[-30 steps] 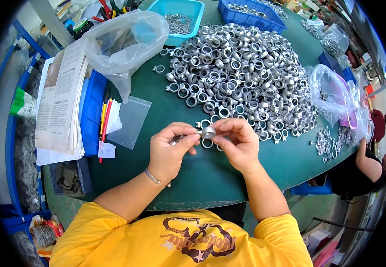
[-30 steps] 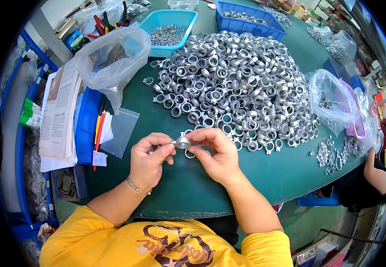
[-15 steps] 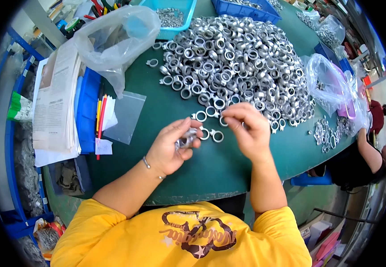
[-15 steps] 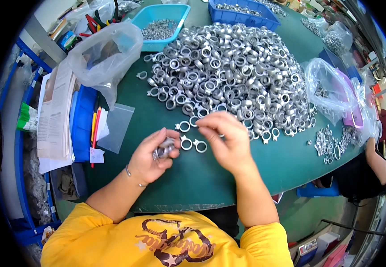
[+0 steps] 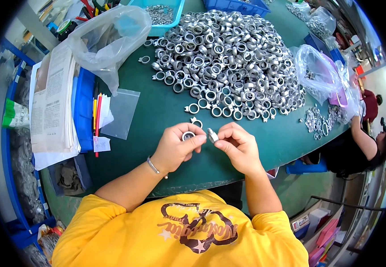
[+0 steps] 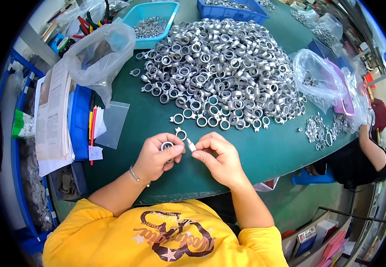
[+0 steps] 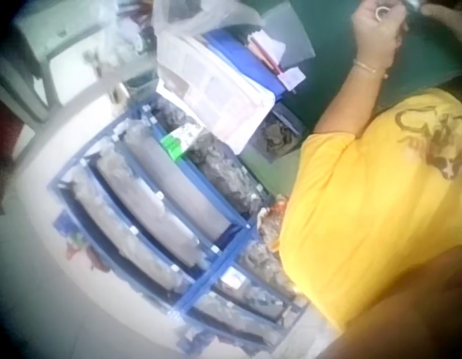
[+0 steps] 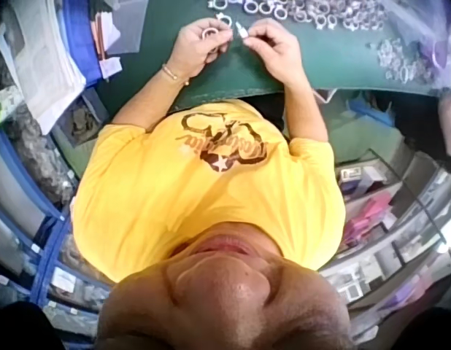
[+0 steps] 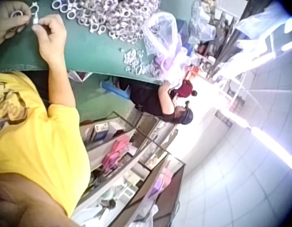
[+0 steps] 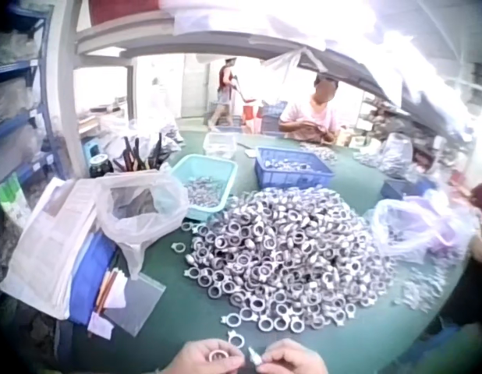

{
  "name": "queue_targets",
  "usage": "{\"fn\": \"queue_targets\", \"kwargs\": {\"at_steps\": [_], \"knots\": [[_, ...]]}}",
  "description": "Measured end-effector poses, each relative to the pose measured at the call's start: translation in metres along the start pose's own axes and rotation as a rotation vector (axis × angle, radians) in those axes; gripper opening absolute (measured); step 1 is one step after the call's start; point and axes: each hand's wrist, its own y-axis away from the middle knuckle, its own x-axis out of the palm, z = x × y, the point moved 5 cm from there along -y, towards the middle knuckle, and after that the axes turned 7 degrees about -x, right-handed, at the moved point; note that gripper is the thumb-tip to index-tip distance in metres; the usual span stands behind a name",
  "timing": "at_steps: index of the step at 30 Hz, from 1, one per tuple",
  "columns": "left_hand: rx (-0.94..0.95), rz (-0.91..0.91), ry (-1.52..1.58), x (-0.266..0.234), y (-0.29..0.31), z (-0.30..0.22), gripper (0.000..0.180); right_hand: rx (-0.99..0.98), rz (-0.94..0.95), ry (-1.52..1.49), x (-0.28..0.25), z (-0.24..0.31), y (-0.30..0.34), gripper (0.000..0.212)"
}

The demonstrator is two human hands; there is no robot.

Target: The person picks up metal rings and smaller metal components, inserts the components into the rings by hand, and places the assembled pieces onto a large pile on the table.

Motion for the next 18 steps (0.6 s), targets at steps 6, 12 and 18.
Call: {"fn": "queue_targets", "kwargs": {"at_steps": [6,12,18], "knots": [[0.063,-0.021,0.072,0.005,0.004,0.001,0.008,-0.103,0.011,0.324,0.003,0.009,0.007,0.009],[0.155,-0.117,0.451,-0.022,-0.003,-0.009,0.024,-0.258,0.021,0.859,0.01,0.019,0.002,0.009],[0.198,-0.209,0.37,-0.021,-0.001,-0.016,0.014,-0.178,-0.007,1.02,0.034,-0.001,-0.033,0.012]]}}
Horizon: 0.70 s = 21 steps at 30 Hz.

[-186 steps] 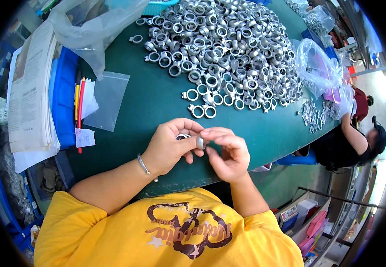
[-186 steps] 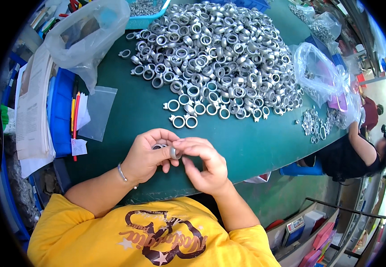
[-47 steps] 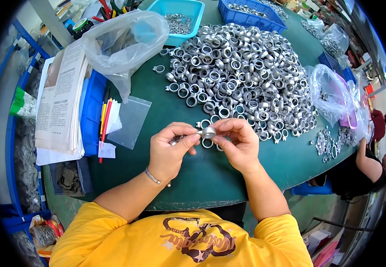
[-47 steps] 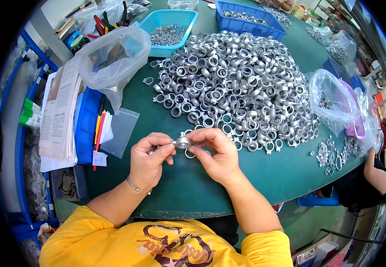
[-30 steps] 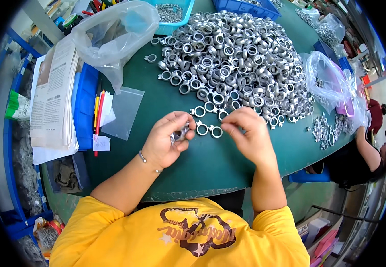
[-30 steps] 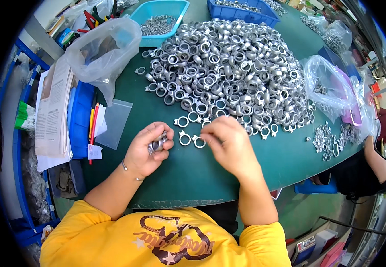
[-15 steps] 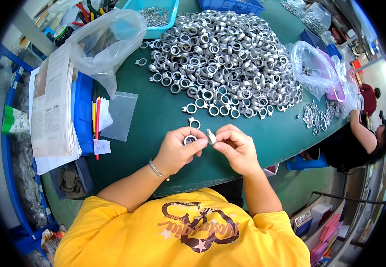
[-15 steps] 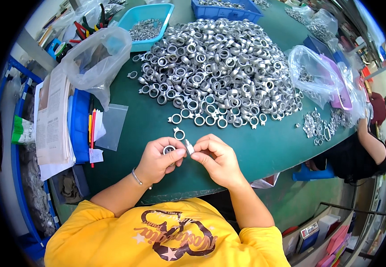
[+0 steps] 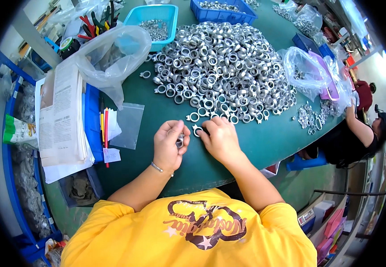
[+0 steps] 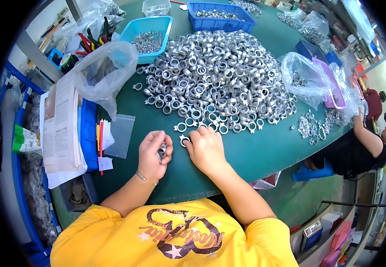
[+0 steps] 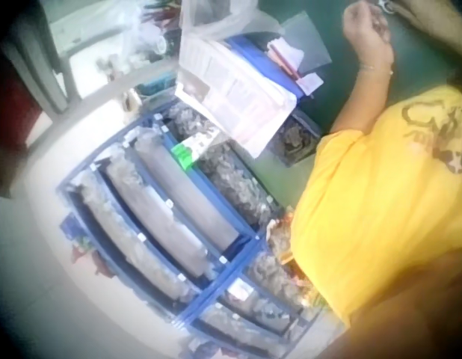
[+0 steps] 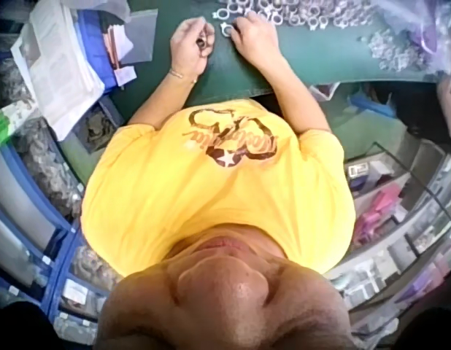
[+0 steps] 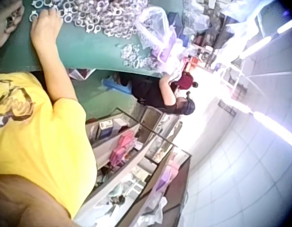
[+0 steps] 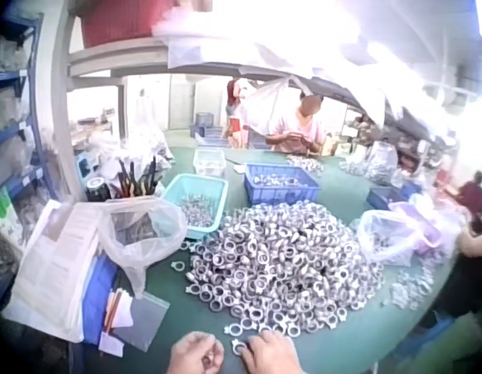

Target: The person picks up metal rings and smaller metal components, inserts the components into the rings by hand, and places the assembled pieces onto a large pile on the table.

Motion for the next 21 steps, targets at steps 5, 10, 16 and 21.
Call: {"fn": "queue_targets", "kwargs": {"at_steps": [5,10,16,21], "knots": [[0.017,0.04,-0.105,0.004,0.003,0.003,0.008,0.134,0.049,-0.183,0.002,-0.013,-0.001,0.013],[-0.022,0.085,-0.274,0.009,0.008,0.01,0.007,0.544,0.186,-1.01,-0.001,-0.019,0.017,0.012],[-0.064,0.202,-0.395,0.013,0.013,0.016,0.008,0.565,0.156,-1.325,-0.005,-0.011,0.026,0.013],[0.129,0.266,-0.606,0.023,0.014,0.007,0.009,0.161,-0.069,-0.814,-0.03,-0.004,0.023,0.011]]}}
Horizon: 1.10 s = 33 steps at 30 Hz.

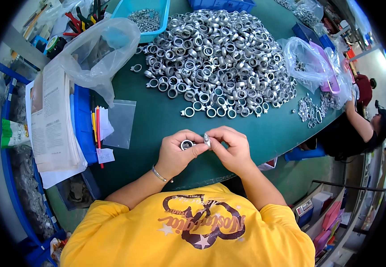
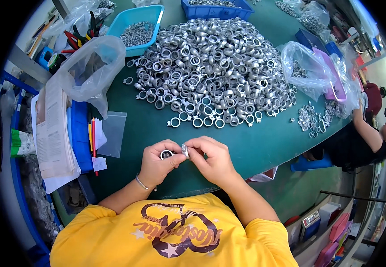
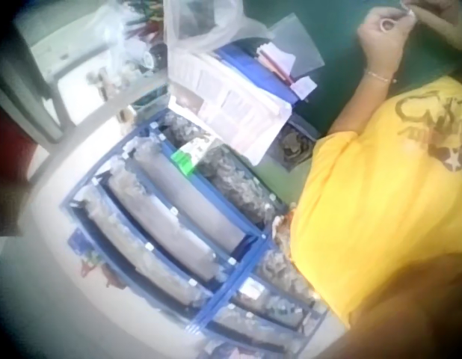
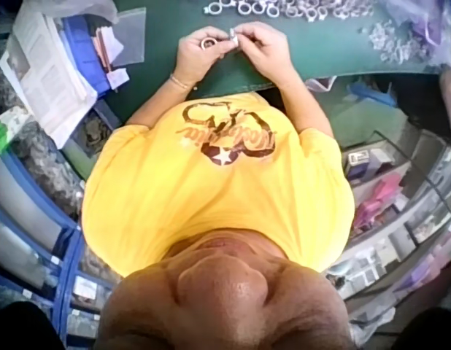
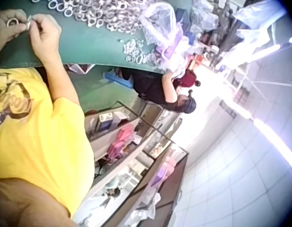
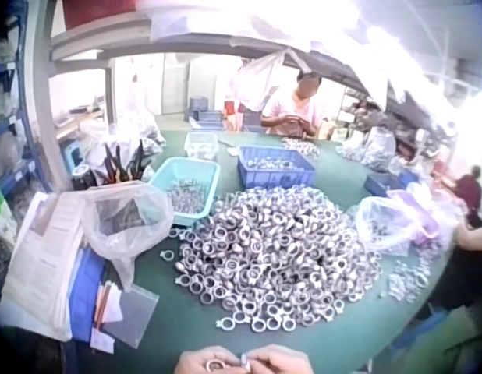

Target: The person picks up metal rings and smaller metal components, inserts the components into the rings by hand, and places the assembled pieces onto a large pile on the table.

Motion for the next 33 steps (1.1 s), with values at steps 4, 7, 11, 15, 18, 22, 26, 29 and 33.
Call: {"fn": "queue_targets", "kwargs": {"at_steps": [4,7,11,15,18,22,26,29,33], "knots": [[0.141,0.003,-0.156,0.0,0.0,-0.003,0.01,-0.224,-0.046,0.136,-0.004,0.009,-0.002,0.014],[0.129,0.021,-0.174,0.002,0.001,-0.003,0.01,-0.124,-0.056,-0.033,-0.005,-0.001,0.002,0.014],[0.026,0.049,-0.133,0.003,0.0,-0.001,0.009,0.099,-0.05,-0.287,-0.003,-0.016,0.008,0.013],[0.083,0.046,-0.2,0.003,-0.001,-0.002,0.009,0.242,-0.013,-0.468,0.001,-0.025,0.012,0.014],[0.112,0.028,-0.259,0.001,-0.001,-0.004,0.009,0.373,0.021,-0.62,0.004,-0.028,0.013,0.017],[0.175,0.025,-0.295,0.001,-0.001,-0.005,0.009,0.408,0.056,-0.709,0.007,-0.032,0.014,0.019],[0.186,-0.019,-0.298,0.001,0.0,-0.007,0.01,0.265,0.045,-0.699,0.005,-0.029,0.013,0.021],[-0.042,-0.063,-0.186,-0.005,-0.002,0.002,0.01,0.162,0.002,-0.759,0.001,-0.026,0.012,0.027],[-0.255,-0.027,0.047,-0.006,-0.003,0.007,0.008,0.08,-0.03,-0.822,0.003,-0.025,0.011,0.034]]}}
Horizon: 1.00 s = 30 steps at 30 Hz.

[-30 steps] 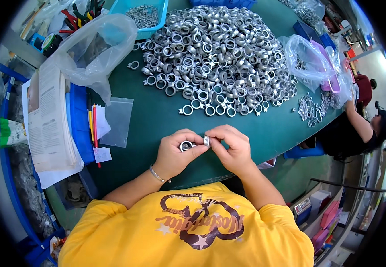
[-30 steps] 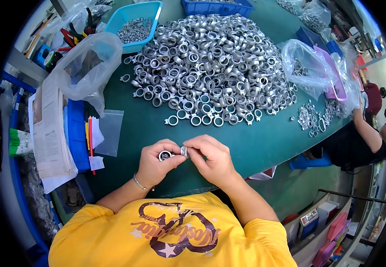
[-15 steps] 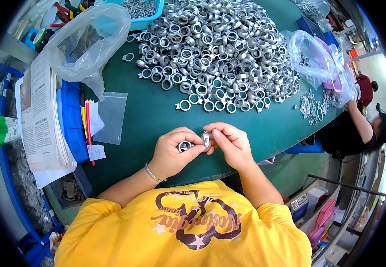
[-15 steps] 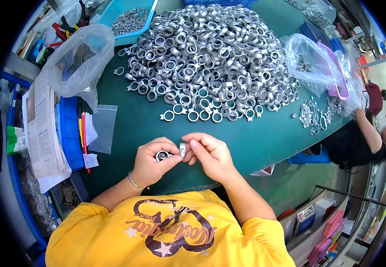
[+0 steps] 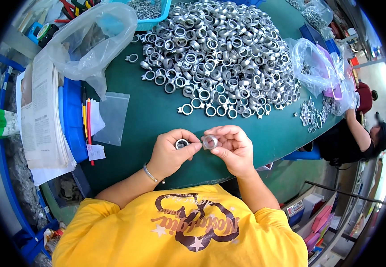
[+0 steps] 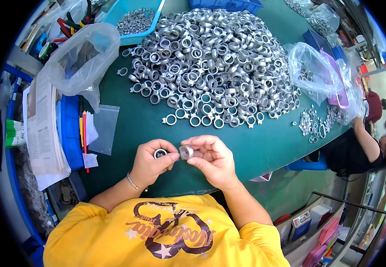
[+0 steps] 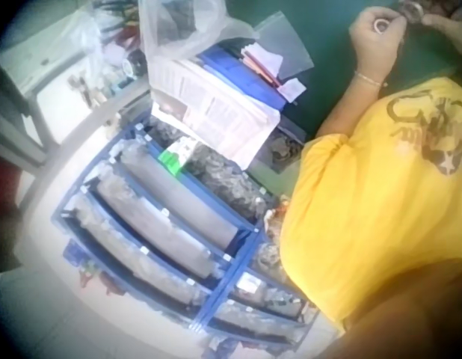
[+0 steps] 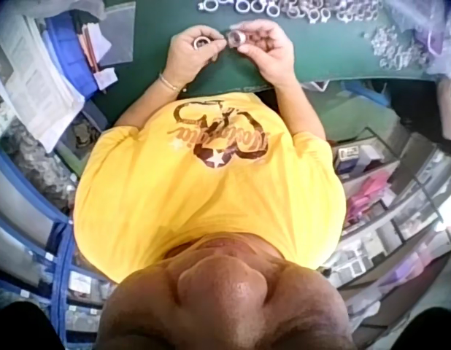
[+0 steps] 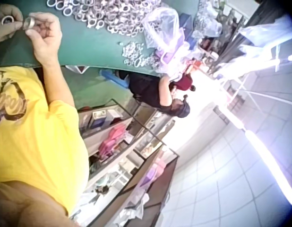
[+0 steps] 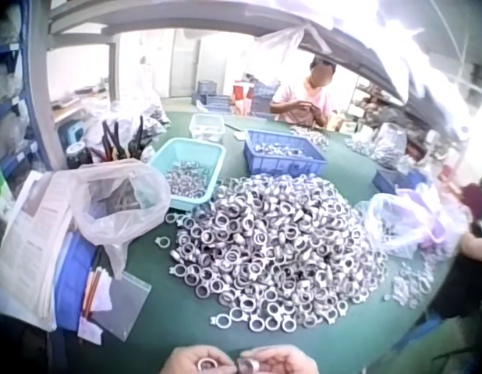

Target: The person picks up metal rings and smaller metal components, inserts the components into the rings by hand, and places the assembled pieces onto a large pile on the table.

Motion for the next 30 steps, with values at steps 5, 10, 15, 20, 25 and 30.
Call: {"fn": "queue_targets", "kwargs": {"at_steps": [5,10,15,20,25,30], "knots": [[-0.002,0.046,0.09,0.003,-0.001,0.005,0.008,-0.027,-0.033,-0.045,0.0,0.0,0.002,0.036],[-0.122,0.074,0.144,0.002,-0.002,0.01,0.012,-0.195,0.063,0.411,0.013,0.01,0.0,0.028],[-0.292,0.174,0.631,0.006,-0.006,0.016,0.021,-0.41,0.144,0.93,0.024,0.022,-0.022,0.012],[-0.173,0.238,0.823,-0.013,-0.015,0.022,0.014,-0.407,0.26,1.404,0.027,-0.005,-0.065,0.018],[-0.182,0.044,0.807,-0.015,-0.01,0.01,0.01,-0.362,0.29,1.386,0.025,-0.007,-0.063,0.013],[-0.135,0.062,0.634,-0.011,-0.009,0.012,0.008,0.075,0.135,0.578,0.007,-0.009,-0.039,0.008]]}}
